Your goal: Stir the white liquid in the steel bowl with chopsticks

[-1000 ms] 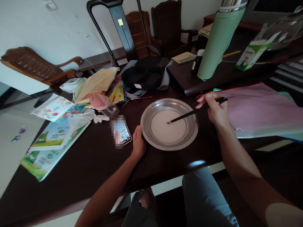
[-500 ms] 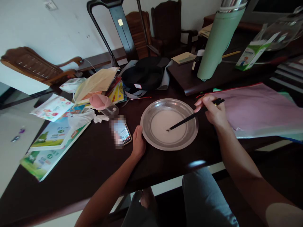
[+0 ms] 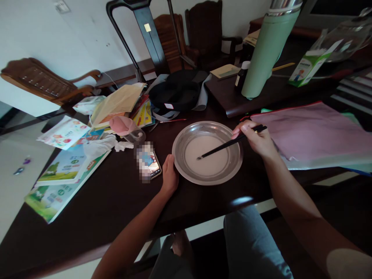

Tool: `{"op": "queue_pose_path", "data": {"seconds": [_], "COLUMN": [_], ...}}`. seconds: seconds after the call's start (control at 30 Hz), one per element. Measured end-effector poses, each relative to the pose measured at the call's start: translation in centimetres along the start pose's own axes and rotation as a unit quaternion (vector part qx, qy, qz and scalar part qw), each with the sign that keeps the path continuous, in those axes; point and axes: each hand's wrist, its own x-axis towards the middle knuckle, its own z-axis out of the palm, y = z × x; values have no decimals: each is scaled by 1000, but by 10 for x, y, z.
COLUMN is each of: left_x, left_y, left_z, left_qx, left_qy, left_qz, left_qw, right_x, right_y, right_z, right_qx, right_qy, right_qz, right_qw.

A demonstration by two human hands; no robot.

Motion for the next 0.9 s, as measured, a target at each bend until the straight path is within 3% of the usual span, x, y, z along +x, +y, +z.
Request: {"op": "queue_pose_path", "data": {"seconds": [0.23, 0.37, 0.43, 0.63, 0.8, 0.9], "left_x": [2, 2, 2, 2, 3, 3], "left_y": [-2, -3, -3, -2, -3, -4], "left_z": [-1, -2, -3, -3, -5, -5], "left_qx": [3, 9, 12, 20, 28, 18], "left_qy": [2, -3, -8, -9, -13, -13], "left_qz": [4, 10, 11, 15, 32, 26], "left_qw": [1000, 1000, 1000, 1000, 999, 999], "right_x": [1, -1, -1, 3, 0, 1], "right_y": [2, -2, -5, 2, 0, -3], "right_z": [-2, 1, 2, -2, 0, 1], "right_qx": [11, -2, -30, -19, -1, -29], "right_qy": [88, 2, -12, 104, -7, 5], "right_qz": [-26, -1, -3, -19, 20, 4], "right_qw": [996, 1000, 999, 994, 1000, 1000]}}
